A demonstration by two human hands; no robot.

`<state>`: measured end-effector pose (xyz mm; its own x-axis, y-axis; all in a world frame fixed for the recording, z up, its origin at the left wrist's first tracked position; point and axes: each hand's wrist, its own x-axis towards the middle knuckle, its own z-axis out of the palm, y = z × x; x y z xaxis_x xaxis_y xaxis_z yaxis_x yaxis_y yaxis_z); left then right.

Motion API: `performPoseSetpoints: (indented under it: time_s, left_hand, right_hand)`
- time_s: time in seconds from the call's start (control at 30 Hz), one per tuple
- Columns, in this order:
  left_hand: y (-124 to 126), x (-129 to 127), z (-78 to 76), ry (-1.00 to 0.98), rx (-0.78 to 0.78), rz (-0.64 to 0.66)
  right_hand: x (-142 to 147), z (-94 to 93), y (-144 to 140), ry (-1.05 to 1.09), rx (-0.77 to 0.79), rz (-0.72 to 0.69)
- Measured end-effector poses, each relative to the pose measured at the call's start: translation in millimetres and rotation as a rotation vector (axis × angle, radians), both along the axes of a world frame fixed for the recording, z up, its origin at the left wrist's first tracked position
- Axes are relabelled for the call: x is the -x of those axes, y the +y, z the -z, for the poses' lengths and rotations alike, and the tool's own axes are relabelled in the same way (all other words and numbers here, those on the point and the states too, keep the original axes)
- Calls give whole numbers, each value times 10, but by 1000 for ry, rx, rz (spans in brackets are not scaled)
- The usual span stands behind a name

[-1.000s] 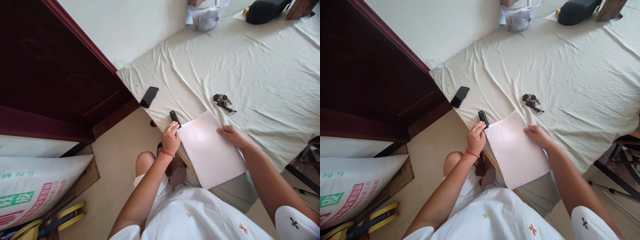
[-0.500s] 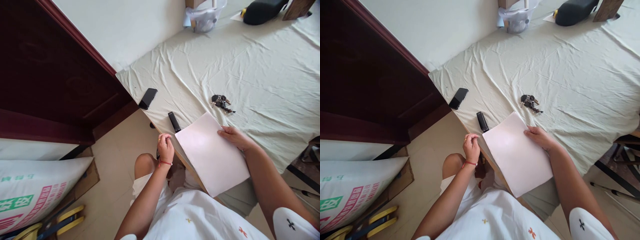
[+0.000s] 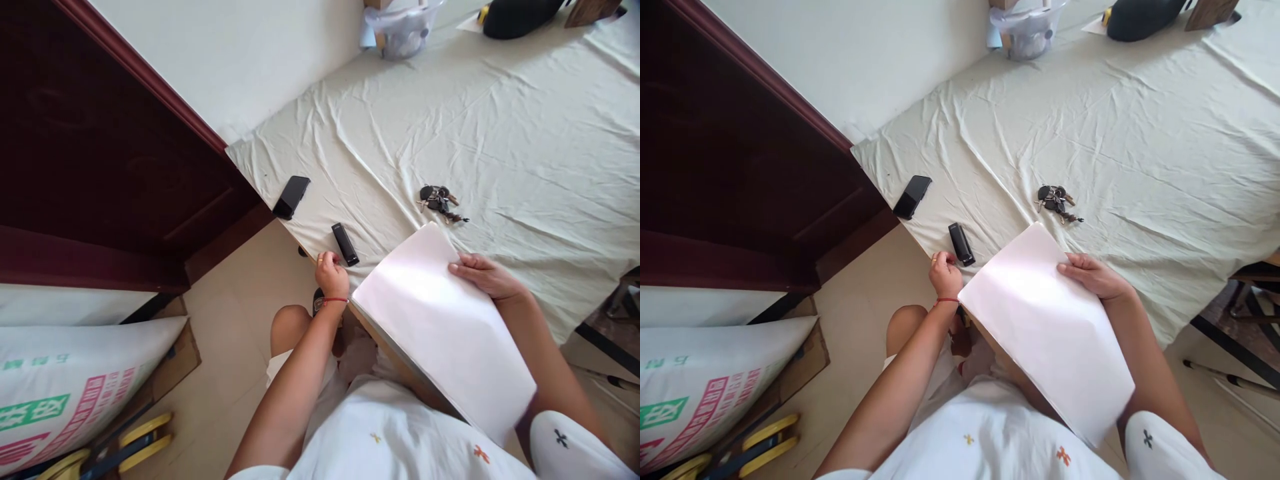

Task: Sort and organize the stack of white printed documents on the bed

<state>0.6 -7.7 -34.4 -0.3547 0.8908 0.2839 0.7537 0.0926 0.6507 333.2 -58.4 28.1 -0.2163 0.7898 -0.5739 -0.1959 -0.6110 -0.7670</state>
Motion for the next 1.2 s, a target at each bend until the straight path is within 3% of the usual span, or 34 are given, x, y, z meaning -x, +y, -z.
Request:
performPoseSetpoints:
  time_s: [0.1, 0.3, 0.43, 0.57, 0.77, 1.07, 1.2]
  left_hand:
    - [3, -6, 9, 24, 17, 0]
    - [19, -10, 24, 37, 37, -6]
    - [36, 1, 47, 42, 43, -11]
    - [48, 6, 56, 45, 57, -16]
    - [44, -8, 22, 36, 56, -39]
    - [51, 1, 37, 49, 31, -36]
    - [50, -1, 33, 59, 34, -45]
  right_hand:
    - [-28, 28, -27, 37, 20, 121]
    - [-105, 185, 21, 69, 34, 98]
    - [-131, 174, 20, 71, 27, 60]
    - [-124, 129, 24, 78, 1, 133]
    - [-160, 218, 49, 116, 8, 141]
    - [-182, 313, 75, 72, -92, 355]
    - [-157, 299, 111, 97, -80, 384]
